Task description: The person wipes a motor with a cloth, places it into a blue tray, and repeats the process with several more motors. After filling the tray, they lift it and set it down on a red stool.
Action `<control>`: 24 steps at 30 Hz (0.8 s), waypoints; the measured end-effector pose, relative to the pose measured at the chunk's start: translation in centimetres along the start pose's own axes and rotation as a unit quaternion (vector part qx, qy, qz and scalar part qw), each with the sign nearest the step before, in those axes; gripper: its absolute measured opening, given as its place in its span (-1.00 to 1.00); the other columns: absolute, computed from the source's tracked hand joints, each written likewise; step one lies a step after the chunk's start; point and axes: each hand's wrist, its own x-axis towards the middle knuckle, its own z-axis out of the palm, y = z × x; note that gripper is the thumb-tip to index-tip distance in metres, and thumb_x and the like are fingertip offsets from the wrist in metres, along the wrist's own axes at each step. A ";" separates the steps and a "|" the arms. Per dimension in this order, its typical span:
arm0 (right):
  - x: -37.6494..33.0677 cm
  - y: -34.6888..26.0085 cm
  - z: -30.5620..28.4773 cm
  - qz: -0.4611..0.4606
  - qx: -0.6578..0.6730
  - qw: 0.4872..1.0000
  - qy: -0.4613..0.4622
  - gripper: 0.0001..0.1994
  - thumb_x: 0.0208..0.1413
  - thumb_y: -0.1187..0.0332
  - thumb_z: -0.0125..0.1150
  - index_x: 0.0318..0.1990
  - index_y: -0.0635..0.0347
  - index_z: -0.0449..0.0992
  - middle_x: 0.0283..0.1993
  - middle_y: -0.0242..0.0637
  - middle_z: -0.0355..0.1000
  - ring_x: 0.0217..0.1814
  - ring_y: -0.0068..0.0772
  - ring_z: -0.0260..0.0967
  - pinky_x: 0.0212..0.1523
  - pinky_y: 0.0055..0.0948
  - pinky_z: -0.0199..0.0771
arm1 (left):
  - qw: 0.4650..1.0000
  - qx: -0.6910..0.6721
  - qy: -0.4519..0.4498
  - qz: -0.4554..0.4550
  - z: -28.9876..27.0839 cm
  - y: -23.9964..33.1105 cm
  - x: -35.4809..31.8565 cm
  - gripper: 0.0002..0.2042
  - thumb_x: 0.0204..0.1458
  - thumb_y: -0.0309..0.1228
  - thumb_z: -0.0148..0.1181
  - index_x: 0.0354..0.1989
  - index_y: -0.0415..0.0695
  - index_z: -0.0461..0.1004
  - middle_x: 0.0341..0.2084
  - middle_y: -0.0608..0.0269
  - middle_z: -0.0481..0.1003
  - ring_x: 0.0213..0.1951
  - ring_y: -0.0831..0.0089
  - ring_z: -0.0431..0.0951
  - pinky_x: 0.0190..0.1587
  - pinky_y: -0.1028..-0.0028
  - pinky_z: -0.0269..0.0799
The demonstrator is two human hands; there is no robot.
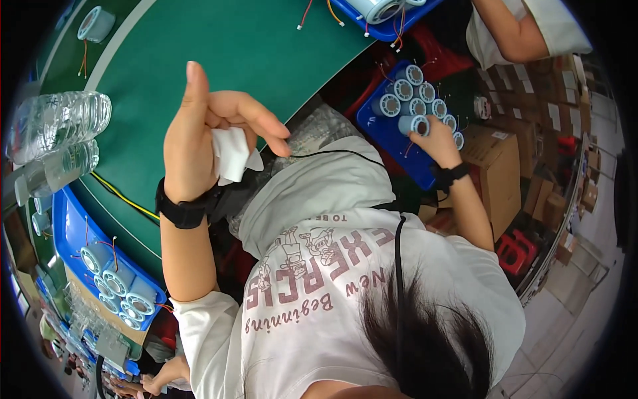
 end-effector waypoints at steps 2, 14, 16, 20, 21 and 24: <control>0.6 1.6 2.9 -0.031 -0.030 0.998 0.039 -0.41 -0.16 0.18 0.38 -0.06 0.48 0.38 -0.21 0.13 0.48 -0.20 0.08 0.48 -0.19 -0.22 0.49 | 0.999 -0.034 0.007 0.005 -0.4 -0.2 0.1 -0.16 0.25 0.08 -0.67 -0.53 -0.35 0.52 -0.65 -0.01 0.53 -0.66 0.43 0.47 -0.61 0.60 0.26; -0.3 -4.6 0.1 -0.001 0.027 1.000 0.003 -0.33 -0.02 0.23 0.33 0.17 0.43 0.20 -0.17 0.11 0.48 -0.19 -0.02 0.50 -0.21 -0.26 0.50 | 0.999 -0.041 0.011 -0.012 -1.2 1.2 0.4 -0.21 0.27 0.06 -0.58 -0.55 -0.35 0.50 -0.66 -0.01 0.52 -0.59 0.35 0.53 -0.43 0.60 0.38; -1.3 -9.5 -4.7 -0.092 0.216 0.971 -0.048 -0.46 0.10 0.30 0.21 0.17 0.41 0.21 -0.08 0.01 0.45 -0.19 -0.23 0.51 -0.26 -0.40 0.50 | 1.000 -0.024 0.006 -0.014 -1.1 1.4 0.3 -0.21 0.26 0.07 -0.57 -0.55 -0.35 0.51 -0.65 0.01 0.53 -0.60 0.38 0.52 -0.43 0.60 0.37; -3.8 -22.5 -11.2 -0.329 0.388 0.857 0.082 -0.61 0.19 0.42 0.02 0.13 0.41 0.23 0.06 -0.11 0.33 -0.21 -0.42 0.43 -0.33 -0.58 0.47 | 0.999 0.019 -0.035 -0.027 -1.4 1.3 -1.0 -0.23 0.25 0.10 -0.52 -0.45 -0.31 0.55 -0.59 0.00 0.57 -0.83 0.63 0.25 -0.74 0.66 0.11; -4.4 -24.2 -12.8 -0.346 0.494 0.798 0.005 -0.63 0.19 0.45 0.00 0.13 0.41 0.23 0.09 -0.07 0.30 -0.17 -0.39 0.44 -0.27 -0.48 0.53 | 0.999 0.022 -0.024 -0.013 -1.1 1.3 -1.4 -0.23 0.25 0.10 -0.52 -0.45 -0.31 0.55 -0.59 0.00 0.57 -0.83 0.63 0.25 -0.74 0.66 0.11; -6.9 -31.2 -16.4 -0.342 0.586 0.725 -0.117 -0.62 0.15 0.43 -0.01 0.11 0.41 0.23 0.06 -0.05 0.29 -0.30 -0.48 0.34 -0.38 -0.68 0.45 | 0.999 0.031 0.011 -0.019 -0.5 1.7 -2.2 -0.29 0.26 0.09 -0.52 -0.18 -0.22 0.57 -0.46 0.14 0.61 -0.73 0.67 0.26 -0.60 0.68 0.21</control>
